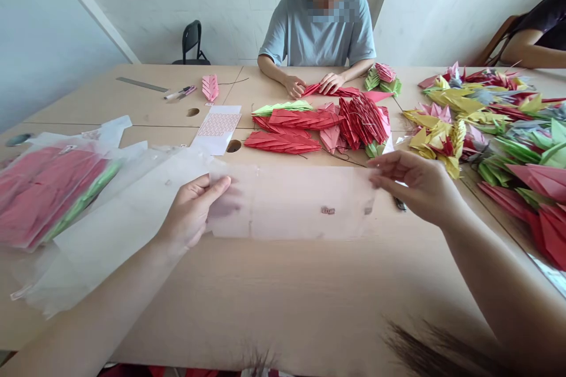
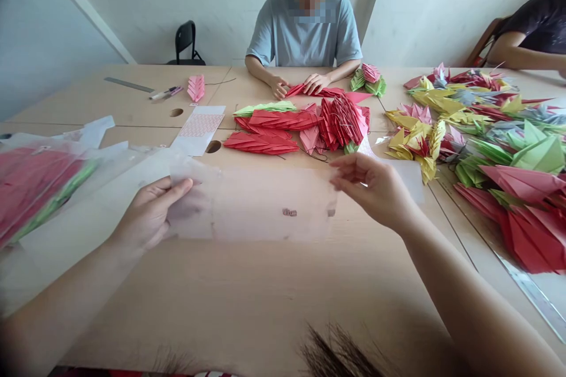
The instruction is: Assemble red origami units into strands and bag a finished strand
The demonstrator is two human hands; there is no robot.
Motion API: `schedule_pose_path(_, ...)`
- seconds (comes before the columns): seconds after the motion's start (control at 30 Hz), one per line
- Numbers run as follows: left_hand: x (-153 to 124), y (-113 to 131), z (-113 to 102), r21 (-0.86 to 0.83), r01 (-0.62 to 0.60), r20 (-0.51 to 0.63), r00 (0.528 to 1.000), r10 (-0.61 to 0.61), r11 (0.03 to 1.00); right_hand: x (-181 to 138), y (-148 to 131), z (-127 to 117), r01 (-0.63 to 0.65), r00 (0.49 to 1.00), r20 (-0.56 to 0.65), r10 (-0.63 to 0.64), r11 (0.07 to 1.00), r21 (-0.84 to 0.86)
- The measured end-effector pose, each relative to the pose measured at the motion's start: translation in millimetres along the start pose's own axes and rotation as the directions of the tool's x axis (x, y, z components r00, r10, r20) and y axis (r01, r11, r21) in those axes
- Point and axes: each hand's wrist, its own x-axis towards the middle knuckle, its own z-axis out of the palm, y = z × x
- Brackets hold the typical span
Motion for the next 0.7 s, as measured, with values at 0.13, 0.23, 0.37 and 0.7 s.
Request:
schedule_pose_path(0.13, 23.8, -18.7, 1.2, 0.135, 0.004, 0.017, 1.0, -0.006, 0.991, 11.2, 1.7, 18.6, 0.027, 0.982, -0.177, -0.066, 0.977, -0.211)
schedule_pose_path(0.23, 33.3, -24.9, 3.1, 0.465, -0.259, -0.059, 0.945, 0.321, 0.847, 10.4, 0.6, 35.8, 0.145, 0.981, -0.074, -0.178, 0.933, -0.33)
schedule_pose_path(0.37, 28.8, -8.4, 23.3, 0.695, -0.562, 0.182, 0.74, 0.648, 0.448, 12.7, 0.8, 50.3, 0.265, 0.961, 0.166, -0.222, 0.912, -0.312)
schedule_pose_path(0.7, 31.1, -22.5, 119.7, 0.652, -0.715, 0.643, 0.698, 0.316, 0.251, 23.1, 10.4, 74.6, 0.055, 0.922, 0.386, 0.025, 0.979, -0.194)
